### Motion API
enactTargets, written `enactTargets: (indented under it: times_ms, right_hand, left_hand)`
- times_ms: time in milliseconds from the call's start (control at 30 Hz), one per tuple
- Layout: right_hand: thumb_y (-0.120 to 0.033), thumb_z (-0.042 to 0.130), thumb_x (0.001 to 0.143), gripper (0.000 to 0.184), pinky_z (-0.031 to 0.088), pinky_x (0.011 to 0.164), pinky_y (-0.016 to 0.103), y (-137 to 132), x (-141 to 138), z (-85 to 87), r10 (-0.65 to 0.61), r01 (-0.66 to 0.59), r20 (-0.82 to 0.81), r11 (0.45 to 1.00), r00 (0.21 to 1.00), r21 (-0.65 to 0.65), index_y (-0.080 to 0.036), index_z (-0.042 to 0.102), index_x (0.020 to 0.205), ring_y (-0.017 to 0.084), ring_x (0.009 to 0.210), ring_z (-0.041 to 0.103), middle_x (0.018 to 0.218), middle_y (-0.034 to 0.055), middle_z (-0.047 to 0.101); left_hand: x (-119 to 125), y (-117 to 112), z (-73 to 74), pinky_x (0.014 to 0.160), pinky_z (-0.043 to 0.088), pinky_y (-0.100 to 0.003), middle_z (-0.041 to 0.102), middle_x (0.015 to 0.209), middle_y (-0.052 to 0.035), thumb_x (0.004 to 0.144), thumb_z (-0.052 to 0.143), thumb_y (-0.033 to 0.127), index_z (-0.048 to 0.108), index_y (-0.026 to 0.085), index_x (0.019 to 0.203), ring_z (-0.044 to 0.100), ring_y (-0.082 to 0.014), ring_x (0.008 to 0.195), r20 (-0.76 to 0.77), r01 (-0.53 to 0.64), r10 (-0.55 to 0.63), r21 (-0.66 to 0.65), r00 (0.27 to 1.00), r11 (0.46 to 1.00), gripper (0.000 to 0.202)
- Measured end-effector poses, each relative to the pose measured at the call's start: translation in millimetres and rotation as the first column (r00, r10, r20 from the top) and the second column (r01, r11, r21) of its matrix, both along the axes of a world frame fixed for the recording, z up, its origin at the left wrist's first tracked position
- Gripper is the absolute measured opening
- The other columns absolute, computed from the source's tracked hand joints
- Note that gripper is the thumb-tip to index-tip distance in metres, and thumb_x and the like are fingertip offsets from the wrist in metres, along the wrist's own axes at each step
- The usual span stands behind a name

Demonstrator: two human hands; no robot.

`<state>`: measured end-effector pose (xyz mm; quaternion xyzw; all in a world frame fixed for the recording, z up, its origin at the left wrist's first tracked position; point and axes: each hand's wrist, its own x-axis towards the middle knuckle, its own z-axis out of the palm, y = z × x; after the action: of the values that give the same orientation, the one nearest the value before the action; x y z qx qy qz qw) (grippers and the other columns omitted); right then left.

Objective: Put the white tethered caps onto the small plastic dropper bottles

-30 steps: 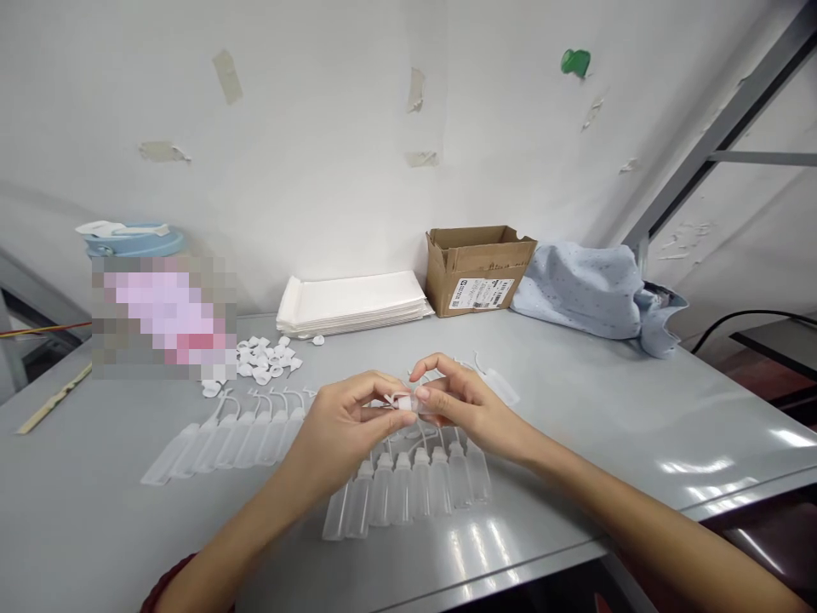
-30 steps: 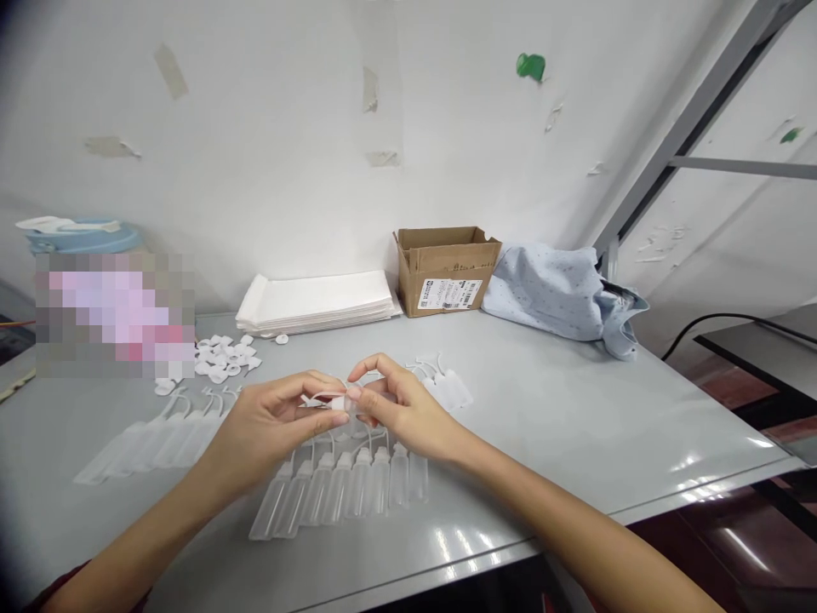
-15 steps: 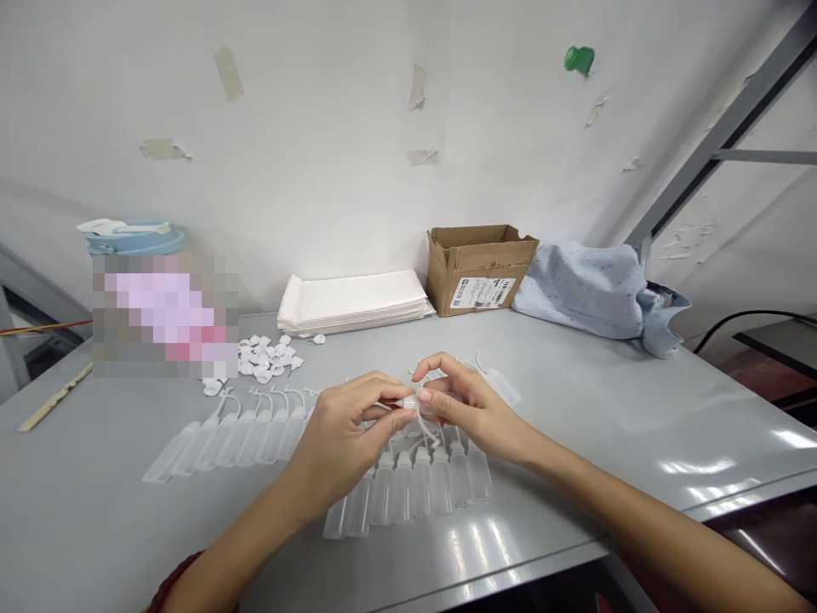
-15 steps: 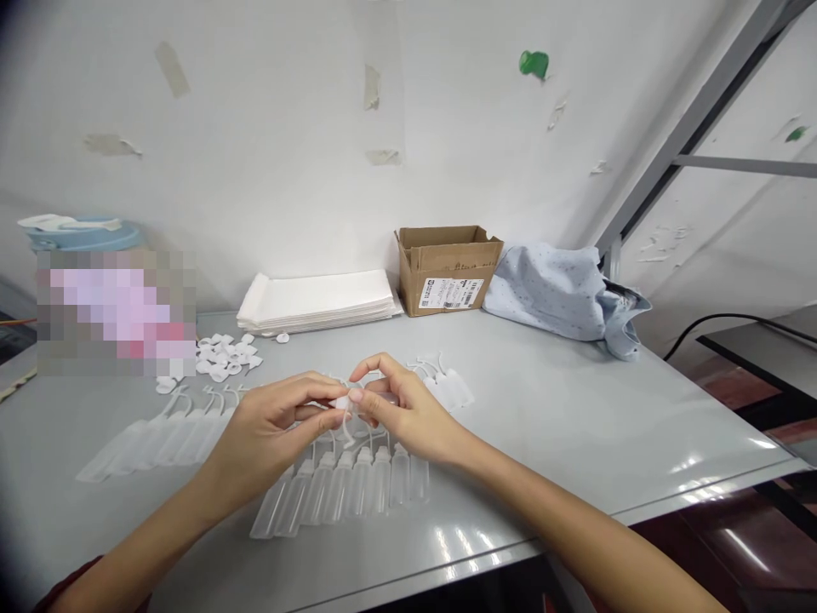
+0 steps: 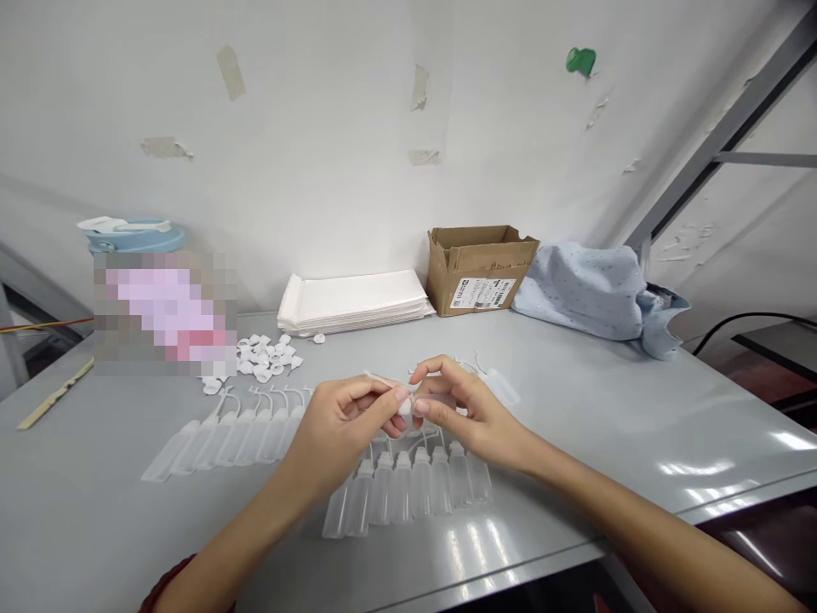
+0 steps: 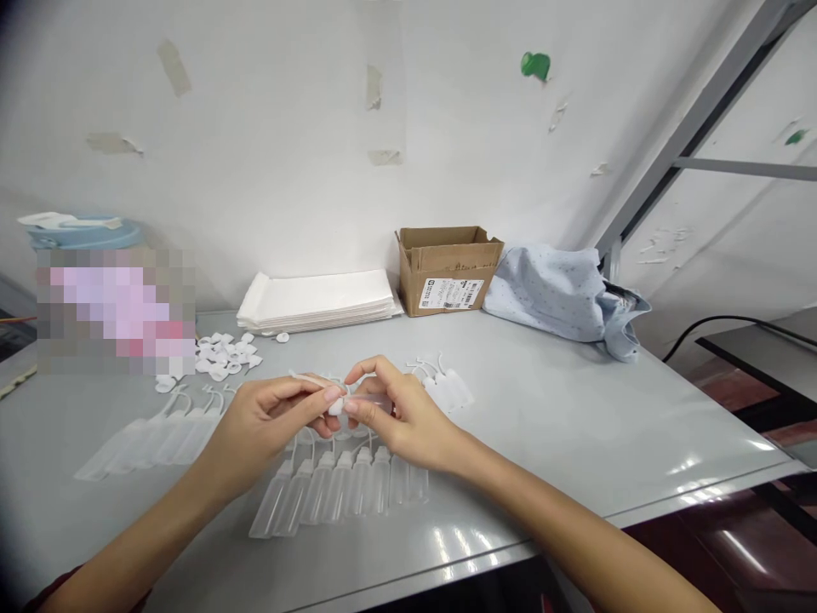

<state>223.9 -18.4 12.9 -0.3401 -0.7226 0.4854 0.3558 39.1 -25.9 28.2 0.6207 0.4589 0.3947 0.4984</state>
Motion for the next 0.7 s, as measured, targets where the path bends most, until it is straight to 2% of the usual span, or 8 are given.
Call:
enactTargets:
  times_ms: [100,200,300,400,467,567,633,700]
  right_hand:
    - [-0.028,0.052,0.091,0.019,0.044,0.062,0.027,0.9,-0.7,-1.8,-0.032,0.024,0.058,0.991,0.998,0.134,-0.020,0.047,0.107,0.014,0.070,0.060,0.080,0.0020,0.066]
    - [-0.026,0.053,0.090,0.019,0.043,0.058,0.026,2.8,-0.7,-3.3,-0.087,0.070,0.068,0.971,0.994,0.230,-0.020,0.050,0.108,0.013,0.064,0.057,0.076,0.0008,0.064]
    - [-0.028,0.053,0.090,0.019,0.043,0.056,0.025,3.8,-0.4,-3.9,-0.123,0.102,0.066,0.961,0.990,0.258,-0.020,0.050,0.107,0.012,0.062,0.055,0.076,0.0003,0.064]
    - [-0.029,0.051,0.091,0.017,0.041,0.055,0.025,2.8,0.0,-2.9,-0.110,0.089,0.079,0.967,0.991,0.237,-0.020,0.050,0.106,0.012,0.060,0.053,0.073,-0.0005,0.062]
    - [-0.029,0.050,0.091,0.016,0.039,0.055,0.024,2.2,0.8,-1.0,-0.086,0.072,0.075,0.983,0.993,0.166,-0.020,0.050,0.104,0.012,0.060,0.052,0.070,-0.0014,0.058]
    - [-0.032,0.052,0.090,0.017,0.035,0.053,0.022,3.8,3.0,2.3,-0.005,0.004,-0.016,0.998,1.000,-0.060,-0.020,0.050,0.102,0.010,0.058,0.049,0.064,-0.0038,0.054]
    - [-0.036,0.054,0.089,0.019,0.029,0.048,0.020,6.7,4.5,3.6,0.049,-0.076,-0.116,0.967,0.992,-0.241,-0.021,0.049,0.101,0.008,0.052,0.043,0.059,-0.0059,0.052]
    - [-0.040,0.056,0.088,0.022,0.022,0.044,0.019,9.8,5.3,3.4,0.071,-0.143,-0.194,0.911,0.978,-0.386,-0.022,0.049,0.099,0.007,0.047,0.037,0.055,-0.0070,0.051]
  left_hand:
    - [0.7,3.6,-1.1,0.060,0.056,-0.021,0.068,0.063,0.0006,0.080,0.065,0.034,0.070,0.017,0.067,0.065,-0.0122,0.058,0.046,-0.025,0.029,-0.090,0.999,0.996,0.022]
    - [-1.0,5.7,-0.4,0.063,0.057,-0.022,0.068,0.063,0.0008,0.081,0.065,0.036,0.071,0.018,0.073,0.066,-0.0126,0.062,0.042,-0.017,0.022,-0.116,0.999,0.993,0.021]
    - [-4.7,6.9,1.0,0.063,0.056,-0.022,0.068,0.064,0.0001,0.082,0.064,0.039,0.071,0.018,0.076,0.066,-0.0129,0.062,-0.001,0.051,-0.052,-0.144,0.999,0.988,0.023]
    - [-7.0,7.4,1.3,0.056,0.054,-0.022,0.066,0.060,0.0002,0.084,0.061,0.041,0.068,0.017,0.073,0.063,-0.0116,0.054,-0.004,0.130,-0.133,-0.177,0.991,0.975,0.028]
    - [-7.0,6.7,0.7,0.054,0.053,-0.021,0.065,0.057,0.0004,0.085,0.059,0.041,0.067,0.016,0.072,0.062,-0.0109,0.051,-0.012,0.162,-0.166,-0.166,0.986,0.973,0.029]
    - [-5.8,3.5,-1.2,0.056,0.053,-0.021,0.067,0.062,-0.0004,0.086,0.058,0.035,0.067,0.016,0.080,0.063,-0.0113,0.054,-0.054,0.184,-0.188,-0.067,0.981,0.981,0.021]
    - [-5.3,0.8,-2.8,0.058,0.054,-0.021,0.069,0.073,-0.0027,0.087,0.057,0.028,0.067,0.016,0.086,0.064,-0.0120,0.061,-0.108,0.200,-0.189,0.101,0.976,0.975,0.015]
    - [-5.4,-1.1,-4.3,0.061,0.054,-0.021,0.068,0.083,-0.0048,0.086,0.055,0.021,0.067,0.016,0.088,0.065,-0.0126,0.068,-0.175,0.217,-0.168,0.310,0.970,0.926,0.013]
